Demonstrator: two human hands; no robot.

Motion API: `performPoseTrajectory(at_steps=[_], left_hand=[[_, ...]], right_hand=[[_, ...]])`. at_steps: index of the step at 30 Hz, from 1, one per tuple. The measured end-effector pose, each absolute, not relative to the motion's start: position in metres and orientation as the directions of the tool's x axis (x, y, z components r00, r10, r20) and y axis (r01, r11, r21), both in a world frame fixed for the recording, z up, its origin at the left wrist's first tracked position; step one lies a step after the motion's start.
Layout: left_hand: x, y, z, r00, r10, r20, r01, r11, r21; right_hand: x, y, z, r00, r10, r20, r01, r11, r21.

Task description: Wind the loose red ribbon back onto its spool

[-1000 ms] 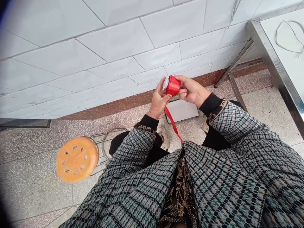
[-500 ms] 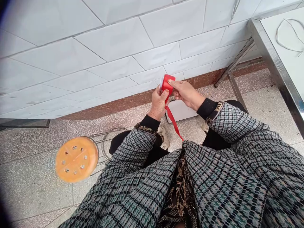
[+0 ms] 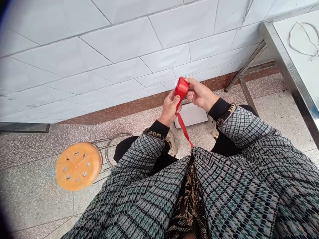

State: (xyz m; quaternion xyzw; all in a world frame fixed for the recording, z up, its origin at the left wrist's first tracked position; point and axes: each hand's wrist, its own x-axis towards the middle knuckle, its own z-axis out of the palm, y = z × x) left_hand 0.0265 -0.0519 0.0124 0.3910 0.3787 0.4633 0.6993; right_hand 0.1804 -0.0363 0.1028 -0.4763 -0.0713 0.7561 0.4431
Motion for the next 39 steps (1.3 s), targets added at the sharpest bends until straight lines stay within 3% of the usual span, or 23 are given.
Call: performPoseTrajectory(at_steps=[7, 10, 16, 20, 28, 39], left_hand=[[0.021, -0.046, 0.012, 0.283, 0.959, -0.004, -0.284, 0.088, 0.955], [0.02, -0.044, 0.011, 0.258, 0.966, -0.005, -0.27, 0.077, 0.96], [0.03, -0.05, 0.014, 0.137, 0.982, -0.131, -0.371, 0.174, 0.912], [0.034, -0.054, 0.021, 0.172, 0.968, -0.184, -0.378, 0.238, 0.895], [0.034, -0.059, 0.025, 0.234, 0.936, -0.263, -0.343, 0.332, 0.879], [0.035, -0.058, 0.017, 0.242, 0.939, -0.243, -0.352, 0.319, 0.88]], right_hand=[[0.19, -0.034, 0.099, -0.275, 0.681, -0.679, -0.538, -0.694, -0.479], [0.188, -0.037, 0.103, -0.276, 0.675, -0.684, -0.512, -0.706, -0.49], [0.171, -0.051, 0.103, -0.17, 0.824, -0.541, -0.423, -0.557, -0.715], [0.164, -0.054, 0.097, -0.041, 0.884, -0.466, -0.338, -0.451, -0.826], [0.168, -0.043, 0.096, 0.033, 0.856, -0.516, -0.416, -0.457, -0.786], [0.169, -0.041, 0.093, -0.002, 0.835, -0.551, -0.457, -0.491, -0.742]])
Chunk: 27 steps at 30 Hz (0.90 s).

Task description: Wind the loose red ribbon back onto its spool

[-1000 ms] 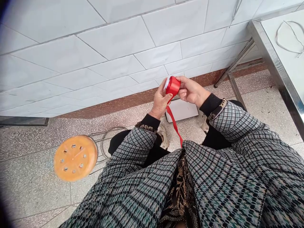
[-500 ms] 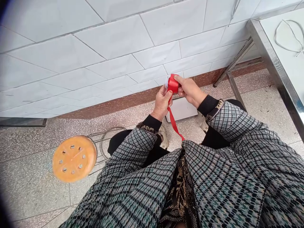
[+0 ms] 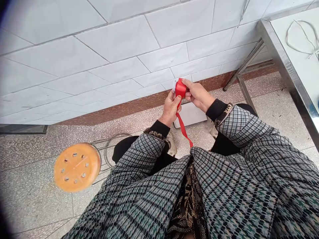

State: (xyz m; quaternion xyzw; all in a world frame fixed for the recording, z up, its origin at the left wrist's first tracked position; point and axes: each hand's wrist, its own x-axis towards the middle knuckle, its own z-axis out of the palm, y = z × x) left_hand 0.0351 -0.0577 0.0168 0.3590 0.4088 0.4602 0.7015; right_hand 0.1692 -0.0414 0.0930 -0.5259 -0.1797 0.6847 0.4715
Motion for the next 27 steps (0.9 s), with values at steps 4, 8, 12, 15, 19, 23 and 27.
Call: performPoseTrajectory(at_steps=[4, 8, 12, 15, 19, 23, 27], left_hand=[[0.034, -0.056, 0.015, 0.237, 0.935, -0.263, -0.307, 0.329, 0.893], [0.031, -0.053, 0.012, 0.255, 0.937, -0.238, -0.301, 0.311, 0.901], [0.03, -0.052, 0.01, 0.272, 0.944, -0.188, -0.355, 0.28, 0.892], [0.032, -0.051, 0.01, 0.241, 0.953, -0.183, -0.365, 0.264, 0.893], [0.034, -0.052, 0.012, 0.166, 0.966, -0.199, -0.355, 0.246, 0.902], [0.035, -0.054, 0.013, 0.161, 0.964, -0.21, -0.324, 0.253, 0.912], [0.033, -0.054, 0.011, 0.216, 0.955, -0.203, -0.33, 0.267, 0.906]], right_hand=[[0.169, -0.041, 0.094, -0.001, 0.818, -0.576, -0.474, -0.507, -0.72], [0.169, -0.041, 0.098, -0.044, 0.792, -0.609, -0.526, -0.537, -0.66], [0.17, -0.039, 0.102, -0.113, 0.746, -0.656, -0.549, -0.597, -0.585], [0.169, -0.04, 0.1, -0.127, 0.756, -0.642, -0.529, -0.599, -0.601], [0.165, -0.048, 0.092, -0.11, 0.831, -0.545, -0.443, -0.532, -0.722], [0.164, -0.049, 0.088, -0.065, 0.841, -0.537, -0.421, -0.511, -0.749], [0.17, -0.04, 0.091, -0.028, 0.811, -0.585, -0.51, -0.515, -0.689]])
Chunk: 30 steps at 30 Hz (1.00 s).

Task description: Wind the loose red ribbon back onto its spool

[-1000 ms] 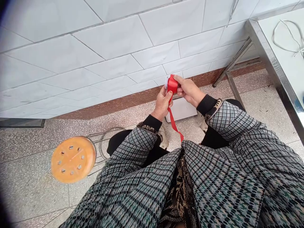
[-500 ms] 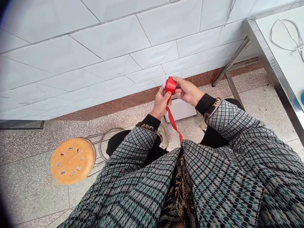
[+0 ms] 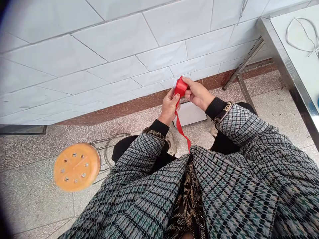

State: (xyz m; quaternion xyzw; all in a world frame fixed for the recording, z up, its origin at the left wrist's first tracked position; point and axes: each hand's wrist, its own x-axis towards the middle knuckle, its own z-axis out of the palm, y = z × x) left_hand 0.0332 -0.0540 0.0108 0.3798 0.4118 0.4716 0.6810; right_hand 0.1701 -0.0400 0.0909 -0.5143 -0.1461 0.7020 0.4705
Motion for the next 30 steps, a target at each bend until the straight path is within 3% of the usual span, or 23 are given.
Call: performPoseTrajectory(at_steps=[15, 24, 30], left_hand=[[0.031, -0.052, 0.016, 0.304, 0.934, -0.188, -0.316, 0.285, 0.905], [0.034, -0.053, 0.013, 0.18, 0.964, -0.195, -0.377, 0.251, 0.892], [0.033, -0.054, 0.014, 0.247, 0.945, -0.213, -0.334, 0.29, 0.897]], right_hand=[[0.18, -0.032, 0.096, -0.201, 0.7, -0.685, -0.494, -0.676, -0.546], [0.167, -0.049, 0.092, -0.152, 0.824, -0.545, -0.448, -0.549, -0.705], [0.173, -0.042, 0.093, -0.081, 0.806, -0.586, -0.462, -0.551, -0.695]])
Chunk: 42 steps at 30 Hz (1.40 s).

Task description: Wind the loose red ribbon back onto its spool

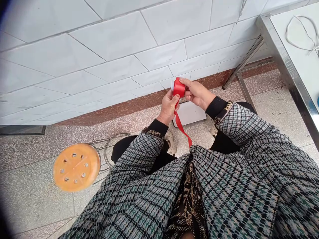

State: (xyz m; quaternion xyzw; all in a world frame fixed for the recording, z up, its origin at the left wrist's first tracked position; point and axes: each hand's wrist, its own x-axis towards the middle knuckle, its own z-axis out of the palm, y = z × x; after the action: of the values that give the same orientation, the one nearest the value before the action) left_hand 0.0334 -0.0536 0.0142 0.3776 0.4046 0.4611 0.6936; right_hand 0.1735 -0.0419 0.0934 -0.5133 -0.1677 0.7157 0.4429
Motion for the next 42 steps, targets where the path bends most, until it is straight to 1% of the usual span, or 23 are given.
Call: performPoseTrajectory(at_steps=[7, 13, 15, 21, 23, 25, 28, 34, 38, 42], left_hand=[[0.033, -0.052, 0.015, 0.275, 0.935, -0.224, -0.327, 0.31, 0.893], [0.033, -0.054, 0.017, 0.269, 0.94, -0.208, -0.319, 0.291, 0.902], [0.033, -0.054, 0.018, 0.247, 0.946, -0.212, -0.33, 0.287, 0.899], [0.035, -0.055, 0.015, 0.186, 0.954, -0.234, -0.358, 0.287, 0.888], [0.035, -0.056, 0.014, 0.202, 0.951, -0.234, -0.344, 0.293, 0.892], [0.035, -0.055, 0.013, 0.23, 0.945, -0.232, -0.327, 0.299, 0.896], [0.034, -0.053, 0.013, 0.262, 0.94, -0.22, -0.322, 0.3, 0.898], [0.031, -0.049, 0.013, 0.303, 0.937, -0.172, -0.305, 0.267, 0.914], [0.031, -0.049, 0.011, 0.292, 0.942, -0.167, -0.314, 0.259, 0.913], [0.032, -0.05, 0.009, 0.274, 0.94, -0.204, -0.322, 0.29, 0.901]], right_hand=[[0.177, -0.036, 0.094, -0.106, 0.769, -0.631, -0.519, -0.584, -0.624], [0.18, -0.033, 0.094, -0.191, 0.717, -0.67, -0.477, -0.665, -0.575], [0.179, -0.034, 0.093, -0.199, 0.728, -0.656, -0.461, -0.66, -0.593], [0.17, -0.046, 0.086, -0.144, 0.827, -0.543, -0.408, -0.55, -0.729], [0.169, -0.046, 0.084, -0.115, 0.831, -0.544, -0.414, -0.538, -0.734], [0.172, -0.043, 0.085, -0.113, 0.813, -0.571, -0.456, -0.553, -0.697], [0.18, -0.036, 0.086, -0.174, 0.765, -0.62, -0.508, -0.609, -0.609], [0.188, -0.028, 0.085, -0.246, 0.699, -0.671, -0.509, -0.683, -0.524], [0.187, -0.029, 0.084, -0.256, 0.686, -0.681, -0.497, -0.698, -0.516], [0.179, -0.037, 0.085, -0.192, 0.74, -0.645, -0.492, -0.641, -0.589]])
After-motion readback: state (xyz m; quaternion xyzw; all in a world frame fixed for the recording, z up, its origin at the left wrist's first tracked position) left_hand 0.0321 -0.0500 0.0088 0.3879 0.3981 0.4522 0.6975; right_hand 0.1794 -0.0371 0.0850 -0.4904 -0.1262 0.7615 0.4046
